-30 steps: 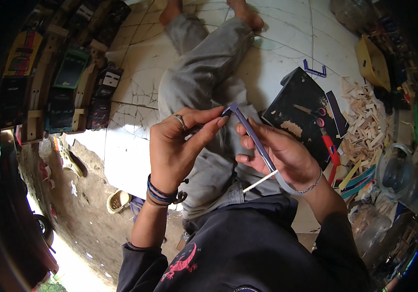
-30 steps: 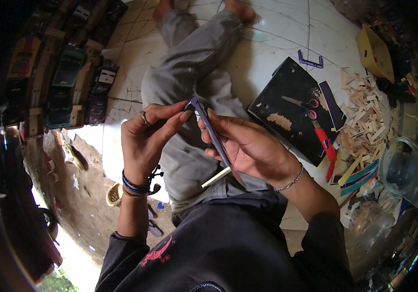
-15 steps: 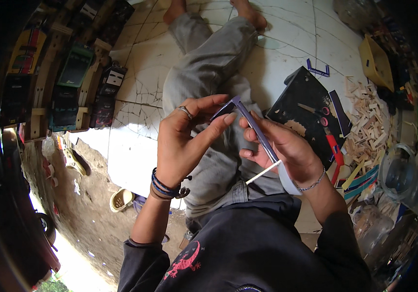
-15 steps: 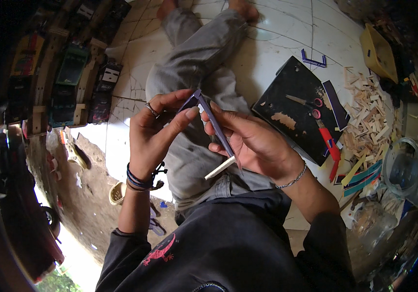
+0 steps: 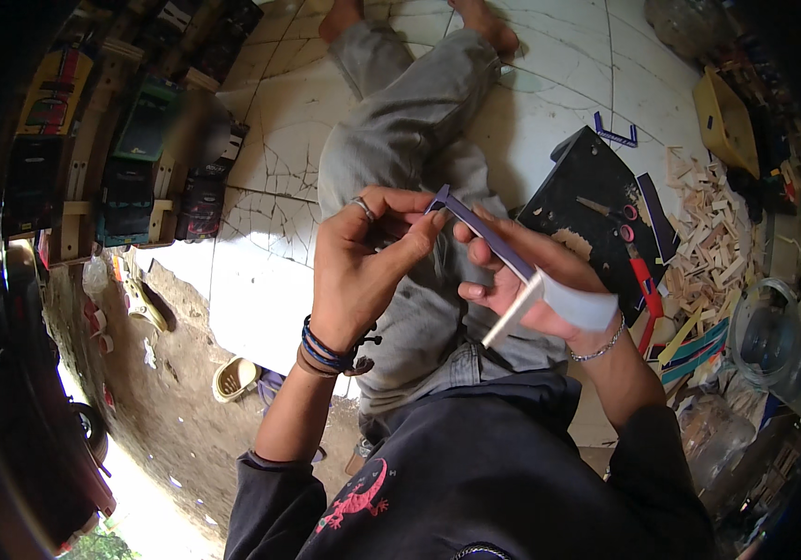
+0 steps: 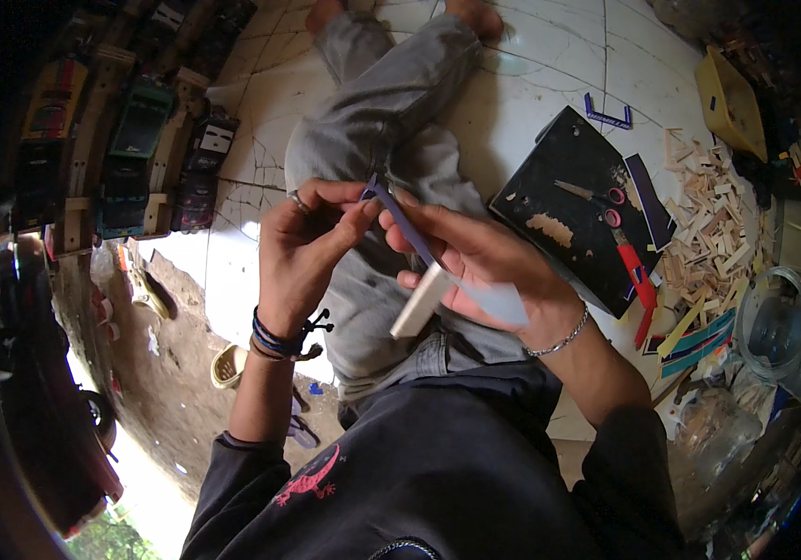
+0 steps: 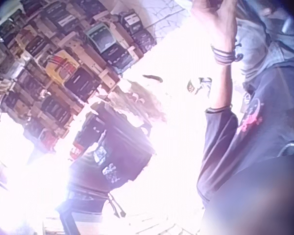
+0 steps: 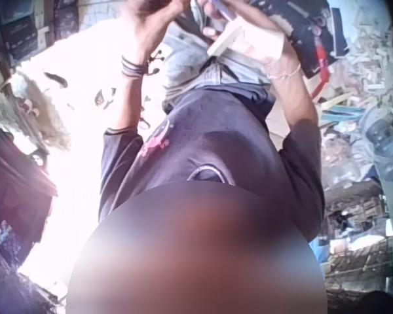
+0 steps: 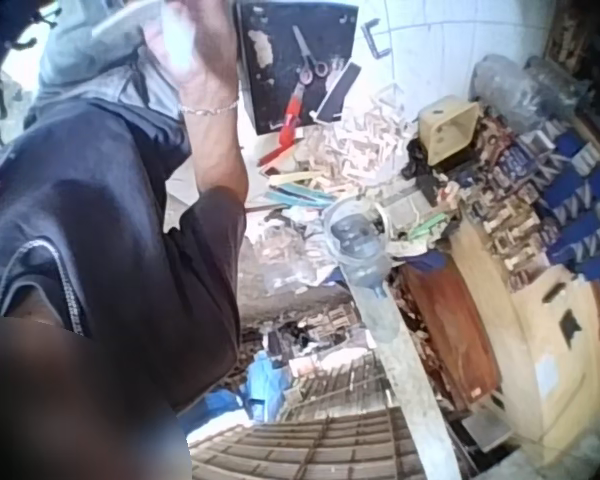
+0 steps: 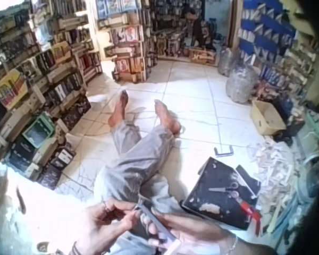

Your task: The person sits on the floor and assembles a small craft item. They peel a purple sticker from a backing sheet, cut a small wooden piece with a utility knife, and then use scissors to trim the sticker before wrapping it around the wooden piece.

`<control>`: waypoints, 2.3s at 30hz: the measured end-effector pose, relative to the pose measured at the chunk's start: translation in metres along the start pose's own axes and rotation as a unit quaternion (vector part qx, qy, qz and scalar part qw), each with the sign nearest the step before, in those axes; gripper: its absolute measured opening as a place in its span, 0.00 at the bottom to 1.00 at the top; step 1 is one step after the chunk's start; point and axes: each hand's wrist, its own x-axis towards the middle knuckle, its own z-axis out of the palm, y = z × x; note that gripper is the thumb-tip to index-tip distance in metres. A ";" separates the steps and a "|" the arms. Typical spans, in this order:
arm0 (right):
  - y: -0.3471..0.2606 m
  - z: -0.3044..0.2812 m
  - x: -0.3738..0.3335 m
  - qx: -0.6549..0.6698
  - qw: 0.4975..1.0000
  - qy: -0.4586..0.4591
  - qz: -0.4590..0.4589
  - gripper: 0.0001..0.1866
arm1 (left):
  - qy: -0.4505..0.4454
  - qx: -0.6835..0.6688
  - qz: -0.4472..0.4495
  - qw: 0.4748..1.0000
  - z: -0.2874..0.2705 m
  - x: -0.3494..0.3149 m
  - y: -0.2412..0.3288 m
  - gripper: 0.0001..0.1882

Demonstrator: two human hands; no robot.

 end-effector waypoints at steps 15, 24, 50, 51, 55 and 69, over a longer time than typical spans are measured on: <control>0.003 0.010 0.015 -0.453 0.836 0.147 -0.272 0.11 | 0.048 -0.322 -0.152 0.933 0.003 0.000 -0.027 0.08; 0.019 0.019 0.015 -0.548 0.715 0.157 -0.404 0.10 | 0.068 -0.390 -0.152 0.906 0.023 -0.010 -0.029 0.05; 0.013 -0.023 0.029 -0.441 0.802 0.216 -0.341 0.09 | 0.141 -0.359 -0.179 0.905 0.044 0.010 -0.066 0.08; 0.010 -0.031 0.024 -0.476 0.762 0.240 -0.367 0.09 | 0.120 -0.406 -0.167 0.890 0.045 0.013 -0.068 0.07; -0.026 -0.077 -0.020 -0.648 0.553 0.373 -0.368 0.11 | 0.093 -0.375 -0.178 0.905 0.058 0.014 -0.065 0.09; -0.083 -0.149 -0.098 -0.837 0.326 0.405 -0.168 0.14 | 0.030 -0.361 -0.192 0.912 0.070 0.031 -0.039 0.12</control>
